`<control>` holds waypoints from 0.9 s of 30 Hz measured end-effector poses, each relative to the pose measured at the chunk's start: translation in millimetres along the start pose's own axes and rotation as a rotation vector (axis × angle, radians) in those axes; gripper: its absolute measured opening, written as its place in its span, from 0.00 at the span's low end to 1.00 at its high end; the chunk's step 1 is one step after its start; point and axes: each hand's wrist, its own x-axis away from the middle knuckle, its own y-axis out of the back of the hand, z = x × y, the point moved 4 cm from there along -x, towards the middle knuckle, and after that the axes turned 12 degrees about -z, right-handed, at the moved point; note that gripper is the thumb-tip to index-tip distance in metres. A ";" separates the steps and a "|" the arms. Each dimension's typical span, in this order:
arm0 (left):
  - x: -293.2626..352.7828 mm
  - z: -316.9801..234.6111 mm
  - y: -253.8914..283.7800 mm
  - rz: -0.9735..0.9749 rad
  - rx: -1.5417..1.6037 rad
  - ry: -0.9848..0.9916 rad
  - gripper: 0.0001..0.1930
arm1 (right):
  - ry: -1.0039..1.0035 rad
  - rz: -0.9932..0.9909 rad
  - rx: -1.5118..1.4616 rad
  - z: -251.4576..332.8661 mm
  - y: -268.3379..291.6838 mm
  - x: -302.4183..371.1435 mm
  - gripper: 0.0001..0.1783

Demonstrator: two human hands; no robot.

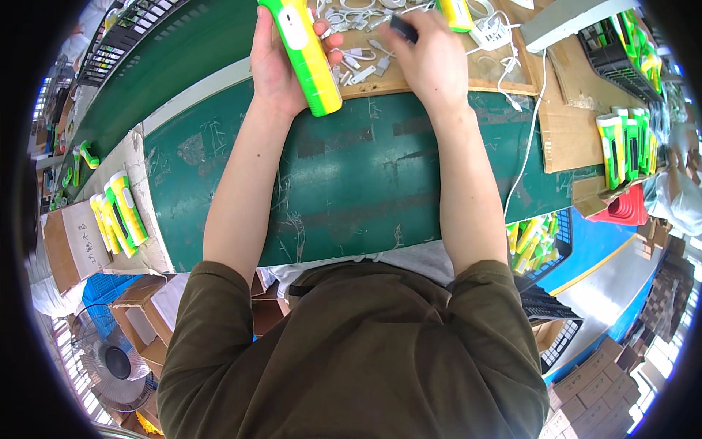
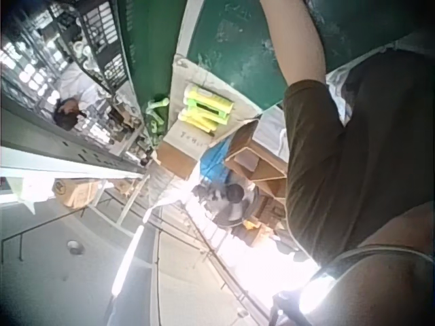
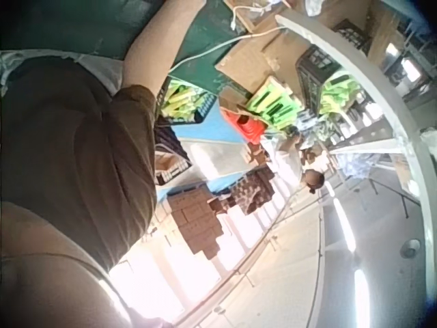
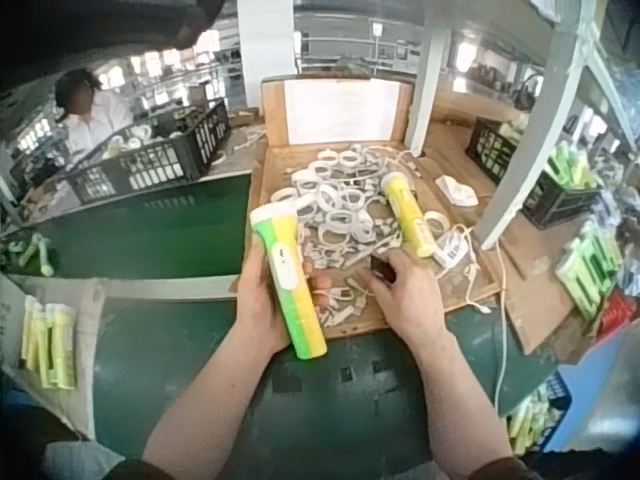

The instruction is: Manually assemble and test a rechargeable LED flashlight by inserting internal components into the housing and checking the light function.

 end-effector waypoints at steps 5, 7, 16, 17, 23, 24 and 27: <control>-0.3 -0.6 3.8 0.106 -0.072 0.009 0.32 | -0.033 0.316 0.140 -1.4 -10.6 9.3 0.16; -1.2 0.7 3.9 0.161 -0.058 0.013 0.31 | -0.002 0.282 0.114 0.0 -9.1 8.8 0.16; 2.3 15.8 -4.2 0.207 -0.284 -0.028 0.27 | -0.047 -0.144 -0.272 33.7 19.3 -4.6 0.09; 2.3 17.6 -3.8 0.219 -0.274 0.003 0.26 | -0.029 -0.117 -0.314 35.3 18.3 -4.4 0.08; 0.2 21.1 -2.0 0.168 -0.476 -0.028 0.33 | 0.028 0.109 -0.447 29.3 10.3 -0.8 0.06; -0.9 20.7 0.2 0.169 -0.483 -0.018 0.32 | 0.021 0.102 -0.445 28.5 12.7 -0.8 0.06; -3.8 21.8 5.5 0.146 -0.448 0.024 0.33 | -0.043 0.214 -0.401 29.3 18.1 -6.9 0.07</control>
